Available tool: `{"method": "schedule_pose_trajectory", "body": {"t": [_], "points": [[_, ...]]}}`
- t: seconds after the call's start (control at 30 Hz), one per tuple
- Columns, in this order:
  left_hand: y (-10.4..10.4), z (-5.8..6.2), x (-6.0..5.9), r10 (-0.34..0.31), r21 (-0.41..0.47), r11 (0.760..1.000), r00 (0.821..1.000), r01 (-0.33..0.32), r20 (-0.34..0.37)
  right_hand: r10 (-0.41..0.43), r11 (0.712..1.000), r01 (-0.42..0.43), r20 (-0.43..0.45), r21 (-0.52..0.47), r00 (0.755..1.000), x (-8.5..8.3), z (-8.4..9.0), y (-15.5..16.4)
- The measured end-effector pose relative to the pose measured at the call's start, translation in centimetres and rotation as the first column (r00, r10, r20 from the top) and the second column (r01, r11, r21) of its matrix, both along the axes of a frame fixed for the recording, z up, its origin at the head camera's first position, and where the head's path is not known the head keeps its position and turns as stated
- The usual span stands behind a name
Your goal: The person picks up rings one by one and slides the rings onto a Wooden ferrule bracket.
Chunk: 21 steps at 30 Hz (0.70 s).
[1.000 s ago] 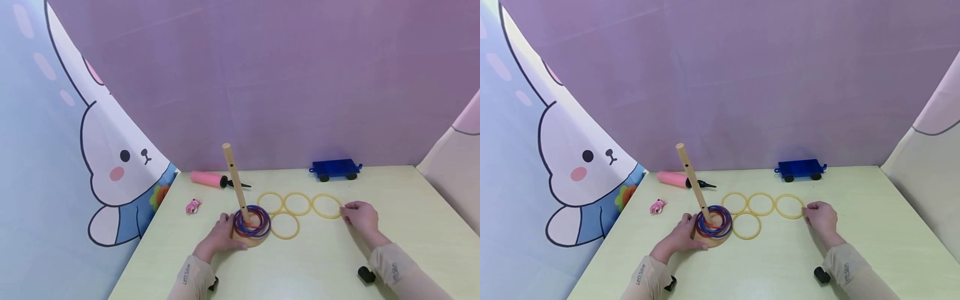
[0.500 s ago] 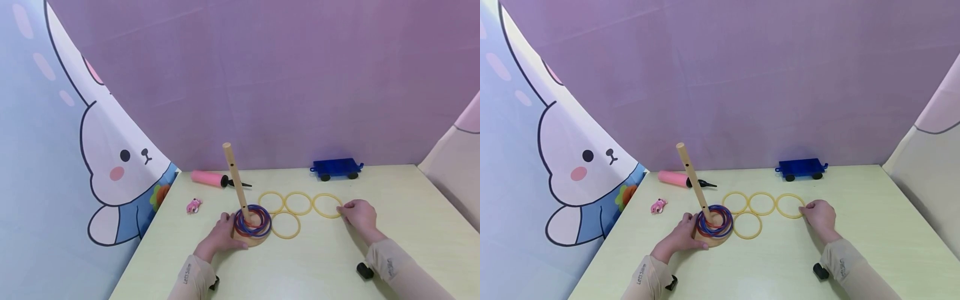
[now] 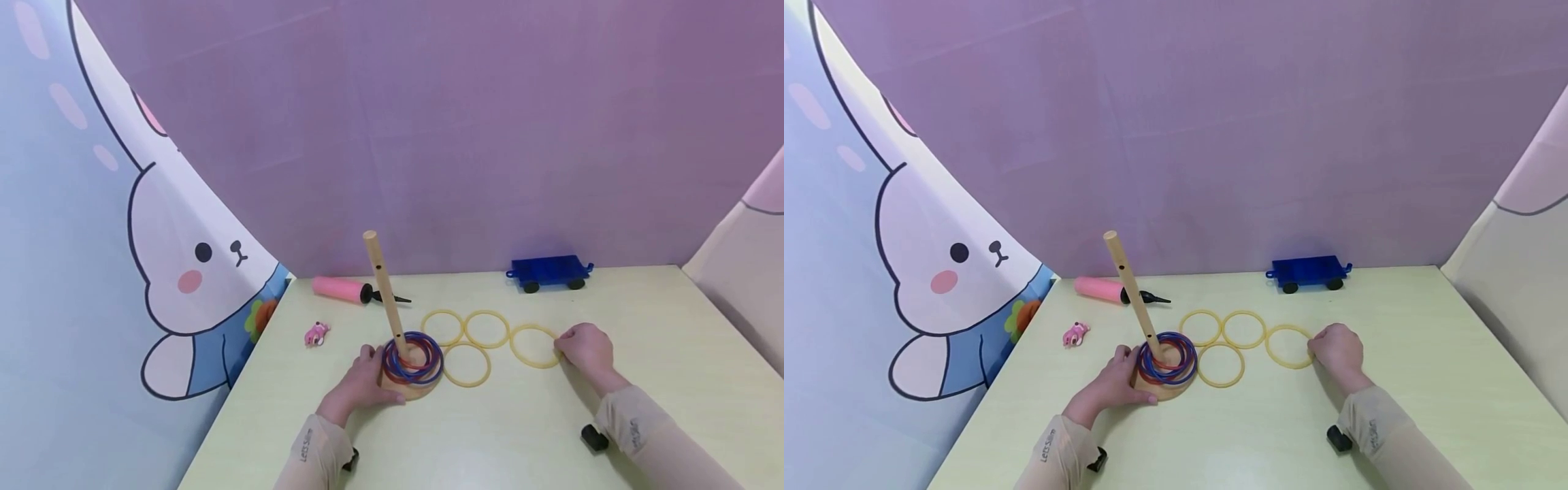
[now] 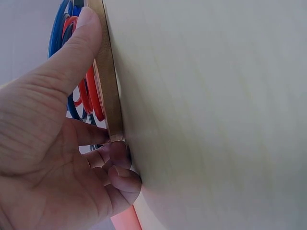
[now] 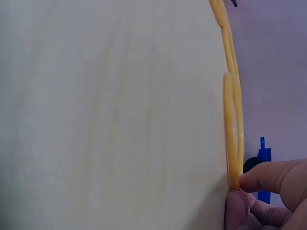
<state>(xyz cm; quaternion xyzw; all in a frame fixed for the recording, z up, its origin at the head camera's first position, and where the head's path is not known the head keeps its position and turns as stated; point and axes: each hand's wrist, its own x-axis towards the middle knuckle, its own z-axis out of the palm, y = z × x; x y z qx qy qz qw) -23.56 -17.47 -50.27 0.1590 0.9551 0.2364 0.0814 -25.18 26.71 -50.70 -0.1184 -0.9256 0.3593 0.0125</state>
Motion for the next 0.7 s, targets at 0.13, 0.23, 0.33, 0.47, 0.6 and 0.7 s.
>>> {"method": "schedule_pose_trajectory", "body": {"t": [0.13,0.23,0.33,0.47,0.6,0.7], "points": [[0.0,0.1,0.1,-0.001,0.003,1.0,1.0,0.001,-0.002,-0.005,0.999,0.007,0.031,-0.051,1.0,0.4,0.2,0.0],[0.1,0.1,0.1,0.003,0.001,1.0,1.0,-0.003,-0.003,-0.013,0.995,0.018,0.047,-0.101,0.999,0.6,0.2,0.0],[0.0,0.1,0.1,0.0,0.0,1.0,1.0,0.0,-0.007,-0.021,0.99,0.028,0.05,-0.142,0.999,0.8,0.2,0.0],[0.0,0.0,0.0,-0.003,-0.005,1.0,1.0,0.003,-0.007,-0.028,0.98,0.039,0.059,-0.193,0.998,1.0,0.1,0.0],[-0.1,0.0,-0.1,-0.001,-0.001,1.0,1.0,0.001,-0.007,-0.034,0.964,0.054,0.085,-0.258,0.996,1.3,0.0,0.2],[-0.1,0.0,-0.1,-0.003,0.0,1.0,1.0,0.003,-0.008,-0.035,0.95,0.064,0.099,-0.305,0.994,1.6,0.0,0.3]]}}
